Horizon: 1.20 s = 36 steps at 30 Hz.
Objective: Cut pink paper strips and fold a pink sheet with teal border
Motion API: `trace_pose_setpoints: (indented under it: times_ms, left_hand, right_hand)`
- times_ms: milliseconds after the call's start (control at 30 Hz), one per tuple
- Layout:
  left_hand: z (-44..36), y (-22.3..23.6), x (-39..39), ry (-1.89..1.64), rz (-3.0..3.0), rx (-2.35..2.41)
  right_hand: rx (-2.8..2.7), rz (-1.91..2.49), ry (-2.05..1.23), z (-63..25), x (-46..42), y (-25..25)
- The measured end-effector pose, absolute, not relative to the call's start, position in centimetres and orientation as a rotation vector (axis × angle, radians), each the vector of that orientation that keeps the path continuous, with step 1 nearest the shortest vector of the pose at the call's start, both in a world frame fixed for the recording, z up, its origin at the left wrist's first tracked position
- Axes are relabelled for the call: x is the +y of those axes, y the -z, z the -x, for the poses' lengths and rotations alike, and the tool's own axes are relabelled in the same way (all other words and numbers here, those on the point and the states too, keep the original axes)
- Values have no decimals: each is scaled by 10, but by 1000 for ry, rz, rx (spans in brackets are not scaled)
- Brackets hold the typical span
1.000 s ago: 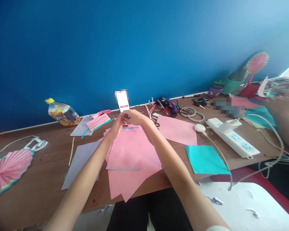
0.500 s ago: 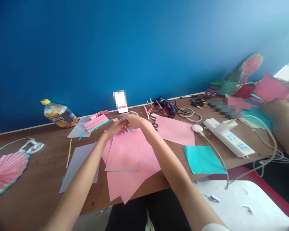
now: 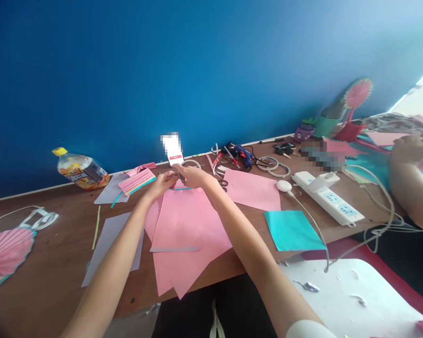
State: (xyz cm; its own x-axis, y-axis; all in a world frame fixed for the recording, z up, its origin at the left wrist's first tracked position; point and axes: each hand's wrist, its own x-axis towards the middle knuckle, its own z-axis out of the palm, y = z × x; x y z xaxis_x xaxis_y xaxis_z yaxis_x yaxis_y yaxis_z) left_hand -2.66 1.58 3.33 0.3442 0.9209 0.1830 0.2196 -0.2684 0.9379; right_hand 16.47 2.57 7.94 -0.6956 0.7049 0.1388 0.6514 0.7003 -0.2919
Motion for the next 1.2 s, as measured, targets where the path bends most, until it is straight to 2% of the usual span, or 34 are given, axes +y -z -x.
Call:
trace_pose_setpoints:
  times_ms: [333,767,1200]
  left_hand:
    - [19,-32,11,-1047,-1789,1209]
    - [11,-33,5,-913,-2096,1331]
    - [15,-33,5,-1072,-2198,1316]
  right_hand:
    - [-2696,1199,-100,-159,21,-84]
    - [-2705,1242,-119,-162,25,-81]
    - [-2487,1426,-44,-160,14,-102]
